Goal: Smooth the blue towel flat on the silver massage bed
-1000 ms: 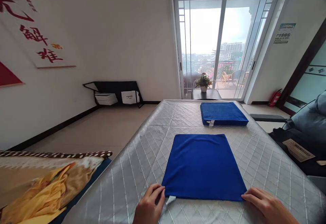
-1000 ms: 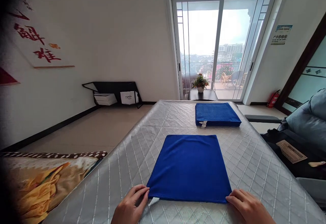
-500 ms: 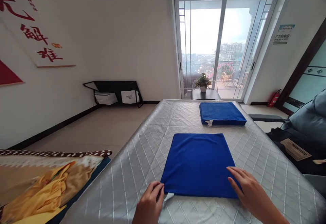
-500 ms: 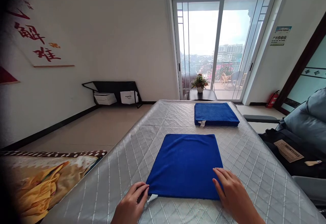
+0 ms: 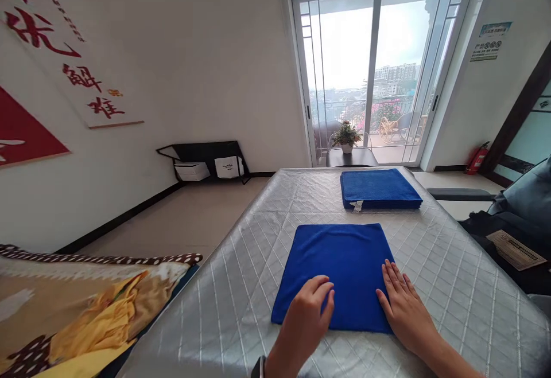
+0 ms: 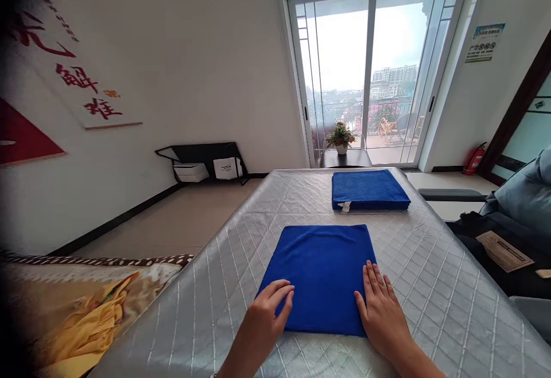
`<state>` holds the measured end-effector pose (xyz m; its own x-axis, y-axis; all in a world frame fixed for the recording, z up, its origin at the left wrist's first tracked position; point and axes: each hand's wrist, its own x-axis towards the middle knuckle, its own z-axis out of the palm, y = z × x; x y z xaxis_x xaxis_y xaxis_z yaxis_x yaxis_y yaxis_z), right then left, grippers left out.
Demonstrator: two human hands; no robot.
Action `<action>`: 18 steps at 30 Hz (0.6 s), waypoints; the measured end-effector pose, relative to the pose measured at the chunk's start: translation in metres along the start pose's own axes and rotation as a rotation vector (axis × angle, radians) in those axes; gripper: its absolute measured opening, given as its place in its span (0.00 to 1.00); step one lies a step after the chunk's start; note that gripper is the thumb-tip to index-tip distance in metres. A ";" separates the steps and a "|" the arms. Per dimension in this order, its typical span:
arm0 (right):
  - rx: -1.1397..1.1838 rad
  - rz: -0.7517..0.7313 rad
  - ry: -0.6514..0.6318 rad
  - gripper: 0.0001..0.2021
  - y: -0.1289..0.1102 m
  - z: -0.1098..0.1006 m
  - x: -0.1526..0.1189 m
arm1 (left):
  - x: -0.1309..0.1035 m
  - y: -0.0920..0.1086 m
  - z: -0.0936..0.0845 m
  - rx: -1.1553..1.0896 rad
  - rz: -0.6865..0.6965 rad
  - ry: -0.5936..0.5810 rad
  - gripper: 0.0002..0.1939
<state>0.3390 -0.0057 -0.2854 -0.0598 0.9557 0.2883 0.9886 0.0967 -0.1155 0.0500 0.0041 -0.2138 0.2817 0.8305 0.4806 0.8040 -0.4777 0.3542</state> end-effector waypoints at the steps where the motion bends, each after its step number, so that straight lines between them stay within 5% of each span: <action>1: -0.003 -0.011 -0.004 0.33 0.000 0.001 0.000 | 0.012 0.019 0.006 -0.047 0.082 -0.072 0.17; 4: -0.036 -0.007 -0.009 0.32 0.004 0.007 0.000 | 0.040 0.067 0.033 -0.081 0.368 -0.256 0.23; 7: -0.067 -0.042 0.027 0.30 0.010 0.017 -0.002 | 0.054 0.087 0.064 -0.011 0.504 -0.336 0.32; 12: -0.064 -0.099 0.054 0.29 0.015 0.023 -0.002 | 0.053 0.082 0.093 0.003 0.404 -0.407 0.38; 18: 0.002 -0.001 0.011 0.36 0.009 0.015 0.002 | 0.040 0.050 0.082 0.032 0.310 -0.395 0.37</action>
<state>0.3456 0.0014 -0.3005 -0.0591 0.9525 0.2987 0.9882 0.0981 -0.1174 0.1444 0.0372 -0.2421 0.6818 0.6987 0.2166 0.6647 -0.7154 0.2155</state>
